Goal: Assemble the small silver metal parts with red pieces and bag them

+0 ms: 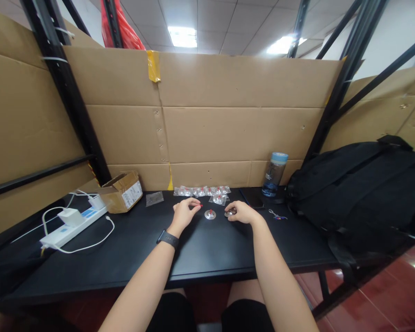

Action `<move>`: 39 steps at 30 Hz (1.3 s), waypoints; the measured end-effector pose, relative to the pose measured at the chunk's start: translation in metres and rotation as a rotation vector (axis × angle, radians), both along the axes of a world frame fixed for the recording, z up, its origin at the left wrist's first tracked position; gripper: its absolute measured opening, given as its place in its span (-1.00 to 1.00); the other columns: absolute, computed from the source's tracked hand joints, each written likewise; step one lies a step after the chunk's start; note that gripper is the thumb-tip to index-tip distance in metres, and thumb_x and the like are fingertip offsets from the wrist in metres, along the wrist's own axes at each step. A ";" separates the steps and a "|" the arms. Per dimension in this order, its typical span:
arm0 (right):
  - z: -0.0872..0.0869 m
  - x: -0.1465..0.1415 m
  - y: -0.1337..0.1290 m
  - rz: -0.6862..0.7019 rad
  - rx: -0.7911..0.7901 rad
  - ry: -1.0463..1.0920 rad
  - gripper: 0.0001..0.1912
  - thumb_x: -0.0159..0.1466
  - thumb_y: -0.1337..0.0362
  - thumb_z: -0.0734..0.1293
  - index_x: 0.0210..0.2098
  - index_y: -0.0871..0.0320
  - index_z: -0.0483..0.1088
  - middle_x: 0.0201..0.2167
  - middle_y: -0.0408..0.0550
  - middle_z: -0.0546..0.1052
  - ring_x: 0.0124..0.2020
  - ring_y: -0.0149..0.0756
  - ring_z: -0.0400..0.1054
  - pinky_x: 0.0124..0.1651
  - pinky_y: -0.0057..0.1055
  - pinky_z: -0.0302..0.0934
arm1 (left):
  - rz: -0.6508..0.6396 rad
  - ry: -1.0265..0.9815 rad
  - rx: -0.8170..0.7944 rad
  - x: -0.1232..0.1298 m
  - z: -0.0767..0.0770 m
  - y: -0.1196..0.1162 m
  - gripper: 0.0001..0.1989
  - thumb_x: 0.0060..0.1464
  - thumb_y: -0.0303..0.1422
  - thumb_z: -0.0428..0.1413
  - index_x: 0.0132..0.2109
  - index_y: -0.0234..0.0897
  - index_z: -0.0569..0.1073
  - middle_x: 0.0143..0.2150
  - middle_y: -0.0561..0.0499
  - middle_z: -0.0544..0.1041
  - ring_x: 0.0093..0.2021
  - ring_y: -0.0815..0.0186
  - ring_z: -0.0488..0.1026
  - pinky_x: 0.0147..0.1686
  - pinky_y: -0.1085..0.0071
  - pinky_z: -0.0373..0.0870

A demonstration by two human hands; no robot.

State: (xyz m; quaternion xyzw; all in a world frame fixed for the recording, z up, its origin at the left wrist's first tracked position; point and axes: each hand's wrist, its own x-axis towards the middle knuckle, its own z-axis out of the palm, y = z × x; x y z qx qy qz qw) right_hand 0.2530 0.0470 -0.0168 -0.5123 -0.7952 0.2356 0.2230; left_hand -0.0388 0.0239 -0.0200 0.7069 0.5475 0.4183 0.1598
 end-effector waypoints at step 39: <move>-0.002 -0.102 -0.017 0.175 0.041 0.910 -0.46 -0.03 0.18 0.58 -0.09 0.05 0.39 0.00 -0.01 0.52 -0.09 -0.21 0.45 -0.24 -0.39 0.36 | -0.303 -0.395 0.057 0.019 -0.001 -0.001 -0.74 0.15 -0.18 0.15 -0.24 -0.30 0.58 -0.20 -0.08 0.62 -0.12 0.18 0.53 0.00 0.31 0.40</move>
